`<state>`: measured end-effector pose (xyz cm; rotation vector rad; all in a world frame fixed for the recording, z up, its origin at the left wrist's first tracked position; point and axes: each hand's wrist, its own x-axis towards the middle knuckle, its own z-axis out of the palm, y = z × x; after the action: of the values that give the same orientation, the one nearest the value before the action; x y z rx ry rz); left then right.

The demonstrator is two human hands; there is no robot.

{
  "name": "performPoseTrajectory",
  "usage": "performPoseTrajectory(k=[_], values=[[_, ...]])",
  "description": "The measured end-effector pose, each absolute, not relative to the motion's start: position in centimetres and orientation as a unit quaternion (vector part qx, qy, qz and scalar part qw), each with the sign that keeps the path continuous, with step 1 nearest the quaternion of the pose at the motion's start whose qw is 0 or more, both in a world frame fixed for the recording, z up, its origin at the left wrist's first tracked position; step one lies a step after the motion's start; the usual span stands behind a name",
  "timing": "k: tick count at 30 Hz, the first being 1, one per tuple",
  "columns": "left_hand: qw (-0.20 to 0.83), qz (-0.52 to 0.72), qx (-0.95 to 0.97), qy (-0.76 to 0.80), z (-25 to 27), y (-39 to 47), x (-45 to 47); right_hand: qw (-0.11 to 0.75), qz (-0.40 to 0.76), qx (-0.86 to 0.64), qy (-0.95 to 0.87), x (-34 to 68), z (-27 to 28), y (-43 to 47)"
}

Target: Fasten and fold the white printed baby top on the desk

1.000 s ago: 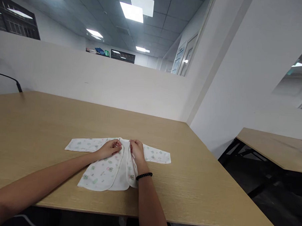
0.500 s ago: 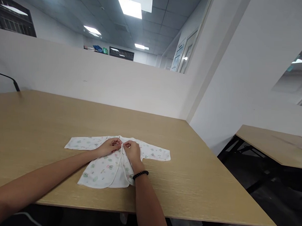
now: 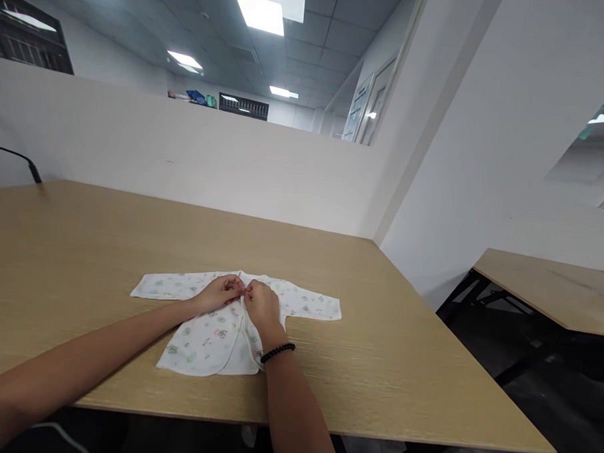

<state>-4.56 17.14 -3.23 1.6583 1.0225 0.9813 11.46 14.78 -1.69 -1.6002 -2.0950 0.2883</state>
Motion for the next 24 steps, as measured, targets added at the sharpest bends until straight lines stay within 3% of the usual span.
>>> performPoseTrajectory(k=[4,10,19,24], values=[[0.486,0.417,0.654,0.402,-3.5,17.2,-4.5,0.206,0.065,-0.573,-0.79,11.3,-1.6,14.5],[0.491,0.424,0.636,0.418,-3.7,17.4,-4.4,0.232,0.105,-0.584,-0.771,11.2,-1.7,14.6],[0.427,0.434,0.658,0.444,-4.0,17.4,-4.4,0.285,0.175,-0.595,-0.731,11.4,-2.2,15.5],[0.381,0.425,0.698,0.433,-4.6,17.7,-4.7,0.265,0.214,-0.568,-0.749,12.3,-2.2,15.8]])
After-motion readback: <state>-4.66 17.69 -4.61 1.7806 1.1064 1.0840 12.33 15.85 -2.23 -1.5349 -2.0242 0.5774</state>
